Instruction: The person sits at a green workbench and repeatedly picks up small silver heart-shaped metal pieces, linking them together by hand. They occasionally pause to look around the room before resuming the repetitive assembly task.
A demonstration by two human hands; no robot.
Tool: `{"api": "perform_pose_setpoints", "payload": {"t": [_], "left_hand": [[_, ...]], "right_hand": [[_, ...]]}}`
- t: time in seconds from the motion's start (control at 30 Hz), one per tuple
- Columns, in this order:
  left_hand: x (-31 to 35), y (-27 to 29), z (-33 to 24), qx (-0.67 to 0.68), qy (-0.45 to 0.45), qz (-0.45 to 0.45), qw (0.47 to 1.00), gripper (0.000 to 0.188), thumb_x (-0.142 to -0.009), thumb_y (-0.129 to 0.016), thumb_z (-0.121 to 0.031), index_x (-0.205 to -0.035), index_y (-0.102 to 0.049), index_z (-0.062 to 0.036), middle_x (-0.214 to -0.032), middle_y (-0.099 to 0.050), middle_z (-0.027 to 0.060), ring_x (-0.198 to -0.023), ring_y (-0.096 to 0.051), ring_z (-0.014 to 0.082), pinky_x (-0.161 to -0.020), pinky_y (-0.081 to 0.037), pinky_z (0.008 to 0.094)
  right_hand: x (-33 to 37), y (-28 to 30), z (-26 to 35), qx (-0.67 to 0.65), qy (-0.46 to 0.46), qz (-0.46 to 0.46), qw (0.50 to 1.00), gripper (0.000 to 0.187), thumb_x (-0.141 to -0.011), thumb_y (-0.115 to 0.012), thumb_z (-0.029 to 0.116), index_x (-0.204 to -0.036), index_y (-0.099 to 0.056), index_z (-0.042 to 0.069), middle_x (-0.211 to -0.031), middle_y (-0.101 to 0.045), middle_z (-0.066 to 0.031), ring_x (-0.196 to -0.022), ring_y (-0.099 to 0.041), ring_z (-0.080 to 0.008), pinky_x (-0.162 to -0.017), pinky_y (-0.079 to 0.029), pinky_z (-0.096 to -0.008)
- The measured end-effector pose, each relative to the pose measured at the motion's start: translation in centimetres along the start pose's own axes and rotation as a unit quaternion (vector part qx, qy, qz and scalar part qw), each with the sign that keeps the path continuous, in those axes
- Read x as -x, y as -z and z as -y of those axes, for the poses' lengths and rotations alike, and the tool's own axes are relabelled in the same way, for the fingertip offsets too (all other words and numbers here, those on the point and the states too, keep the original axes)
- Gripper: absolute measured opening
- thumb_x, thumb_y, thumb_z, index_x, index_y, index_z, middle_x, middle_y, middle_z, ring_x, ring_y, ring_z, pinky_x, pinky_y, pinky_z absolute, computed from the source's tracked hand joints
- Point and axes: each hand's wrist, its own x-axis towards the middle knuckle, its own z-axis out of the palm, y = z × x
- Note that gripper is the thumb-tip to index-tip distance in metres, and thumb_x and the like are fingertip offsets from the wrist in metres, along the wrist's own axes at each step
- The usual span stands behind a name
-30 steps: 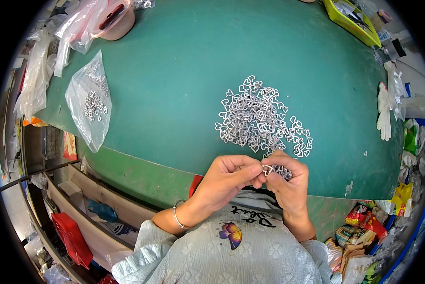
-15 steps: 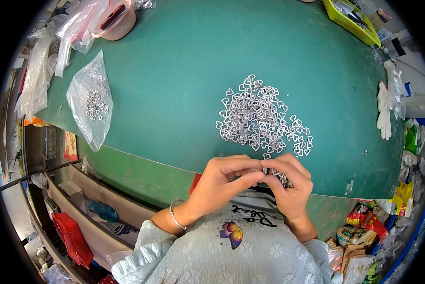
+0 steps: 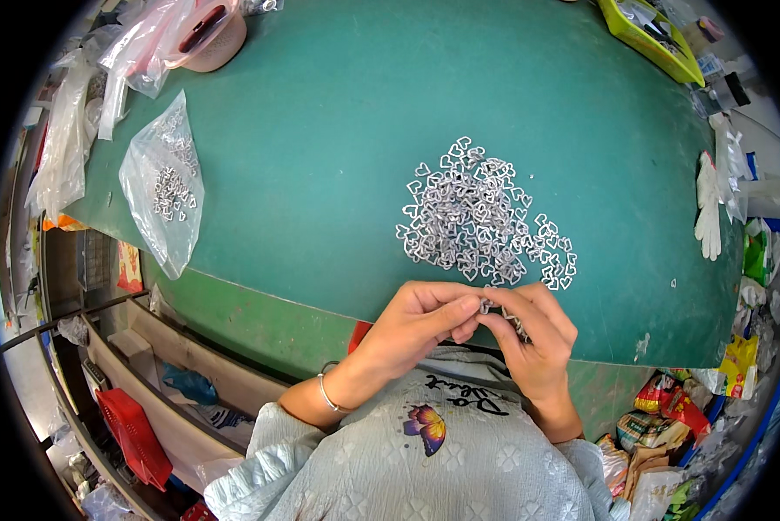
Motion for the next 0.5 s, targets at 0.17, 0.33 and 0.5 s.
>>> {"api": "perform_pose_setpoints", "payload": {"t": [0.17,0.33,0.5], "left_hand": [[0.3,-0.6,-1.1,-0.292,-0.124,-0.128,0.94,0.018,-0.085,-0.056,-0.007,-0.099,-0.061,0.0019,-0.072,-0.053,0.0015,-0.066,-0.047,0.0077,-0.061,-0.04,0.0221],[0.0,1.2,-2.0,-0.531,-0.241,-0.271,0.766,0.025,-0.073,-0.063,0.003,-0.098,-0.06,-0.0005,-0.081,-0.055,0.0063,-0.07,-0.05,0.0113,-0.064,-0.04,0.023],[-1.5,1.7,-2.3,-0.64,-0.283,-0.282,0.656,0.039,-0.068,-0.068,-0.001,-0.105,-0.056,-0.0036,-0.089,-0.054,0.0082,-0.08,-0.05,0.0216,-0.07,-0.041,0.0304]], "right_hand": [[0.3,0.7,-1.9,-0.322,-0.161,0.028,0.933,0.021,-0.071,-0.065,-0.003,-0.092,-0.06,-0.004,-0.073,-0.054,-0.0054,-0.053,-0.047,-0.0093,-0.044,-0.034,-0.0192],[1.0,0.6,-3.2,-0.619,-0.28,0.011,0.733,0.024,-0.083,-0.056,0.011,-0.099,-0.053,-0.006,-0.077,-0.05,-0.0084,-0.048,-0.04,-0.0069,-0.039,-0.028,-0.018],[0.2,0.1,-3.0,-0.643,-0.265,0.016,0.718,0.032,-0.087,-0.052,0.027,-0.097,-0.052,-0.003,-0.079,-0.049,-0.0129,-0.045,-0.041,-0.0104,-0.034,-0.03,-0.019]]}}
